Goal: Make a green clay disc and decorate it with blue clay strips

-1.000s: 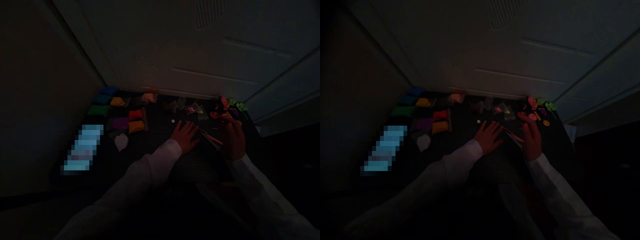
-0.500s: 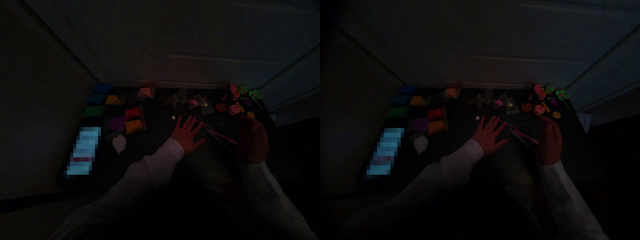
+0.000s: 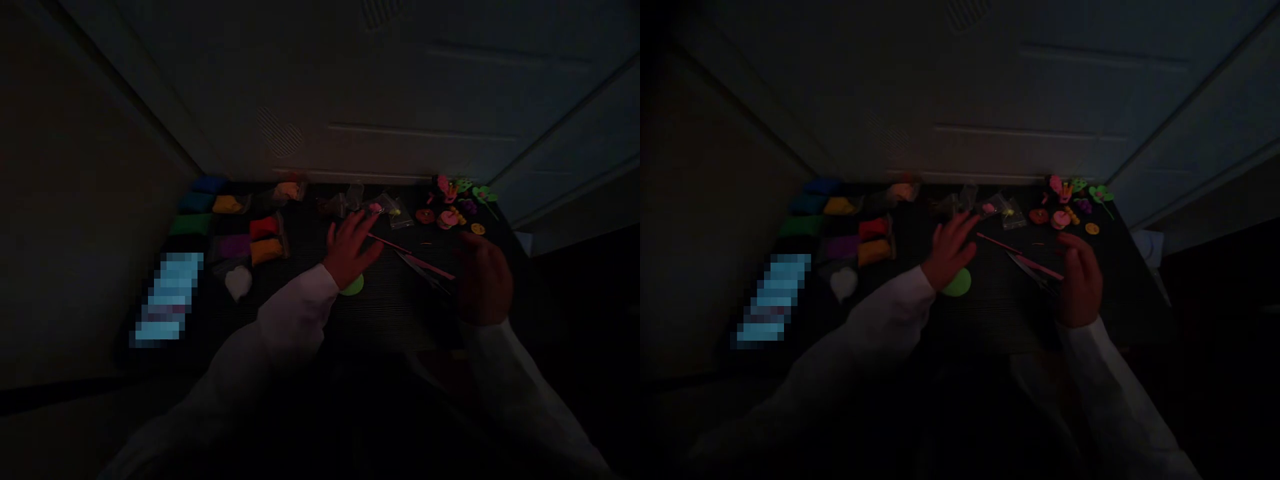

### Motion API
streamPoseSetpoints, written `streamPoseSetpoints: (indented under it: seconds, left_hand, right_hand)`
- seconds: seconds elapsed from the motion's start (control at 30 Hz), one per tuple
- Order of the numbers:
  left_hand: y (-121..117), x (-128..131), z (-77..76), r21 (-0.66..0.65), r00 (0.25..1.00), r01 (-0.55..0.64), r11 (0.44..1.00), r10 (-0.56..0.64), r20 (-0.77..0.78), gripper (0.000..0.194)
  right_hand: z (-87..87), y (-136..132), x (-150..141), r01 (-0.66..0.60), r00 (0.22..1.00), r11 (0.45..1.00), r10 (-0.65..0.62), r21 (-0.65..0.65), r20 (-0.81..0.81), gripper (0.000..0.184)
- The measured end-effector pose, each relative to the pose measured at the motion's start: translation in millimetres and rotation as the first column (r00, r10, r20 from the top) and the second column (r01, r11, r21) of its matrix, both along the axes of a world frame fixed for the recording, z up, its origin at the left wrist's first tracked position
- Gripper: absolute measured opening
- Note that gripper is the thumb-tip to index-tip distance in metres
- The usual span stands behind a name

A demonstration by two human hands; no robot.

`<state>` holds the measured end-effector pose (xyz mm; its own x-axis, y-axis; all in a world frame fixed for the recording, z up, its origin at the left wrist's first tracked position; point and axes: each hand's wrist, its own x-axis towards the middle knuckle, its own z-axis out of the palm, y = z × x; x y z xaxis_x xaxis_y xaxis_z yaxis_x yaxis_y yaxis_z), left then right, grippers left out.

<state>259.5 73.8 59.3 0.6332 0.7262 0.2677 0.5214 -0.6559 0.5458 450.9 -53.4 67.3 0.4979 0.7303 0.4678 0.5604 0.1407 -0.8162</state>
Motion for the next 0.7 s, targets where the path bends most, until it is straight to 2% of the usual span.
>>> streamPoseSetpoints:
  seconds: [0.1, 0.17, 0.23, 0.3, 0.37, 0.4, 0.47, 0.57, 0.7]
  left_hand:
    - [29, -40, 17.1, 0.073, 0.944, -0.140, 0.987, 0.111, 0.311, 0.061]
    - [45, -71, 19.1, 0.100, 0.848, -0.281, 0.954, 0.198, 0.492, 0.054]
    - [53, -95, 12.3, 0.108, 0.768, -0.395, 0.912, 0.264, 0.583, 0.044]
    - [51, -110, 0.9, 0.112, 0.739, -0.427, 0.897, 0.274, 0.615, 0.043]
    - [43, -113, -9.5, 0.104, 0.706, -0.480, 0.871, 0.314, 0.635, 0.044]
    - [38, -113, -13.1, 0.114, 0.720, -0.483, 0.868, 0.320, 0.616, 0.045]
    - [30, -110, -16.7, 0.157, 0.715, -0.515, 0.843, 0.321, 0.621, 0.045]
    - [26, -109, -16.9, 0.176, 0.677, -0.556, 0.813, 0.319, 0.664, 0.043]
    - [29, -113, -17.3, 0.119, 0.603, -0.523, 0.844, 0.268, 0.751, 0.043]
  right_hand:
    - [6.7, 5, -13, -0.029, 0.997, 0.999, 0.031, -0.034, 0.067, 0.022]
    - [9.7, 15, -30, -0.151, 0.969, 0.983, 0.168, -0.103, 0.179, 0.023]
    - [9.2, 31, -52, -0.329, 0.863, 0.914, 0.393, -0.238, 0.317, 0.031]
    - [4.4, 49, -77, -0.439, 0.663, 0.799, 0.597, -0.411, 0.452, 0.042]
    - [-4.1, 67, -101, -0.456, 0.466, 0.717, 0.698, -0.528, 0.545, 0.050]
    - [-9.1, 74, -111, -0.459, 0.382, 0.685, 0.728, -0.566, 0.570, 0.054]
    - [-18.8, 84, -125, -0.447, 0.272, 0.648, 0.756, -0.617, 0.596, 0.060]
    - [-28.3, 89, -134, -0.424, 0.197, 0.622, 0.772, -0.658, 0.604, 0.065]
    - [-29.3, 89, -133, -0.403, 0.176, 0.603, 0.789, -0.689, 0.588, 0.066]
